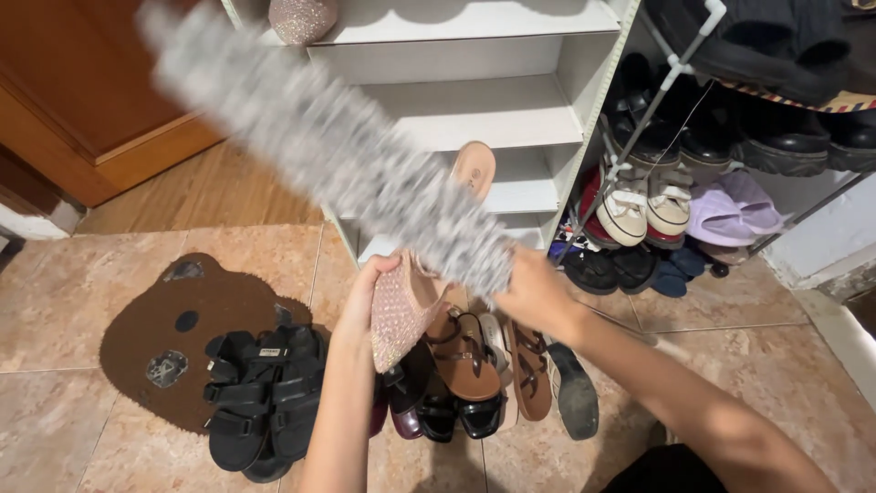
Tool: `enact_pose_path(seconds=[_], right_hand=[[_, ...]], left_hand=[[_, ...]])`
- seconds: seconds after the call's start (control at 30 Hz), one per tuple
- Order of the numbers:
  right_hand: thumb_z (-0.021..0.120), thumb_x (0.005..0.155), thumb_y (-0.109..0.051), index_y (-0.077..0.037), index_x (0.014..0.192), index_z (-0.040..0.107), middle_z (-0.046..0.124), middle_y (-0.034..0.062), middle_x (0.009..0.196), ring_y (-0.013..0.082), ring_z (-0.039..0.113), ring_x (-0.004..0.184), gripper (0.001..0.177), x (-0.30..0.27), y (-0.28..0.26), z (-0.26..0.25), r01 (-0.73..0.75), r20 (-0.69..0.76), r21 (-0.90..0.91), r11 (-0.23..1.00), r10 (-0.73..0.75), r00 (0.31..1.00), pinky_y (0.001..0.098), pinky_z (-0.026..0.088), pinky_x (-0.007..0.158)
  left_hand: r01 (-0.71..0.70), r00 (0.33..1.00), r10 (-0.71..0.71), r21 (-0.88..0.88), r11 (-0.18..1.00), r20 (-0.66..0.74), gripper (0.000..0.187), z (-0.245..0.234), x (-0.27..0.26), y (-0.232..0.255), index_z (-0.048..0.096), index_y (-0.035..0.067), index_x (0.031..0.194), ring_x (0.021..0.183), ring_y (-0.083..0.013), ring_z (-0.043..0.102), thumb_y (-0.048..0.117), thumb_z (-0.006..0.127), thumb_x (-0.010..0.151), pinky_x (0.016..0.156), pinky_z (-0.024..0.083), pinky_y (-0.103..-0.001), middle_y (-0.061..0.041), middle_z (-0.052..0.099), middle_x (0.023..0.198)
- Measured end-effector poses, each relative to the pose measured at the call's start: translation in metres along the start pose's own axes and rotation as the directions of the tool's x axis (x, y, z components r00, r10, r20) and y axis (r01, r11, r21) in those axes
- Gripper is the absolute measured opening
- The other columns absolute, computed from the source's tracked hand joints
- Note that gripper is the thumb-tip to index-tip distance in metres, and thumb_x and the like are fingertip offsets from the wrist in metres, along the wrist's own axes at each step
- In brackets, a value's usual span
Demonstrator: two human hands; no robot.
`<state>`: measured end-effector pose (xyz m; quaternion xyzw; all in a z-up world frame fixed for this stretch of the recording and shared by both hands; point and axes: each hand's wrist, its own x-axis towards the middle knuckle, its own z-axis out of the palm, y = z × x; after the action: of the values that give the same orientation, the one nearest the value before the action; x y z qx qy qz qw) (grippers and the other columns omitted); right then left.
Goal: The person uses a long-handled duster to clean several pairs of shoes, including black boots, black loafers, and sparkly pink heels, then places them on a white shoe rack.
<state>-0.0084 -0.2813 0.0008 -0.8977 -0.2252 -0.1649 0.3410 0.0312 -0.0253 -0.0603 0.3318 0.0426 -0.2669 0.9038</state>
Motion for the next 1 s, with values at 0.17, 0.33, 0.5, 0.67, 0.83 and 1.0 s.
enact_pose_path(seconds=[0.17,0.33,0.5,0.67,0.83,1.0], right_hand=[[0.072,0.088,-0.028,0.004,0.118,0.067,0.072,0.0234,0.104,0.0340,0.074,0.084,0.045,0.014,0.006,-0.010,-0.020,0.068,-0.155,0.988,0.031,0.997,0.0417,0.060,0.079],[0.068,0.092,-0.025,0.000,0.115,0.071,0.077,0.0195,0.099,0.0329,0.075,0.091,0.033,0.026,0.027,-0.036,-0.165,-0.117,-0.081,0.983,0.155,0.981,0.0406,0.060,0.081],[0.072,0.087,-0.035,-0.003,0.120,0.072,0.073,0.0233,0.107,0.0364,0.073,0.091,0.046,-0.007,-0.015,-0.013,-0.057,0.049,-0.132,0.990,0.064,0.997,0.0432,0.058,0.079],[0.069,0.094,-0.039,0.000,0.117,0.070,0.069,0.0256,0.118,0.0357,0.072,0.096,0.045,-0.007,0.040,-0.005,0.080,0.084,-0.279,0.957,-0.059,0.995,0.0425,0.060,0.080],[0.067,0.088,-0.029,0.002,0.105,0.070,0.073,0.0223,0.102,0.0363,0.074,0.089,0.036,0.013,0.081,-0.050,-0.221,-0.041,-0.267,0.938,0.218,0.975,0.0449,0.060,0.082],[0.067,0.082,-0.019,0.007,0.105,0.068,0.069,0.0292,0.093,0.0472,0.068,0.086,0.035,-0.017,0.108,-0.079,-0.258,-0.178,-0.289,0.922,0.213,0.961,0.0520,0.055,0.076]], left_hand=[[-0.018,1.000,0.014,-0.180,0.984,-0.025,0.062,0.033,-0.009,0.000,0.052,0.002,0.144,0.112,-0.0447,0.067,0.037,0.058,0.093,0.091,0.058,-0.058,-0.026,0.064,0.131],[0.138,0.979,-0.117,-0.124,0.983,0.168,0.061,0.057,-0.021,0.000,0.056,0.011,0.143,0.108,-0.0421,0.066,0.031,0.053,0.085,0.085,0.058,-0.060,-0.022,0.066,0.130],[0.112,0.992,-0.117,-0.109,0.988,-0.048,0.057,0.062,-0.014,-0.006,0.054,0.003,0.135,0.108,-0.0441,0.063,0.034,0.053,0.088,0.088,0.056,-0.066,-0.025,0.061,0.125],[0.115,0.993,-0.113,-0.179,0.977,0.017,0.064,0.061,-0.007,-0.017,0.054,0.004,0.137,0.112,-0.0429,0.064,0.043,0.054,0.086,0.090,0.055,-0.063,-0.025,0.061,0.131],[0.193,0.932,-0.134,-0.149,0.970,0.336,0.066,0.076,-0.024,-0.011,0.049,0.008,0.148,0.110,-0.0428,0.063,0.034,0.055,0.087,0.090,0.055,-0.054,-0.026,0.059,0.135],[0.094,0.939,-0.070,-0.055,0.994,0.338,0.077,0.063,-0.051,0.004,0.044,-0.007,0.151,0.110,-0.0459,0.064,0.036,0.053,0.087,0.085,0.056,-0.052,-0.033,0.057,0.134]])
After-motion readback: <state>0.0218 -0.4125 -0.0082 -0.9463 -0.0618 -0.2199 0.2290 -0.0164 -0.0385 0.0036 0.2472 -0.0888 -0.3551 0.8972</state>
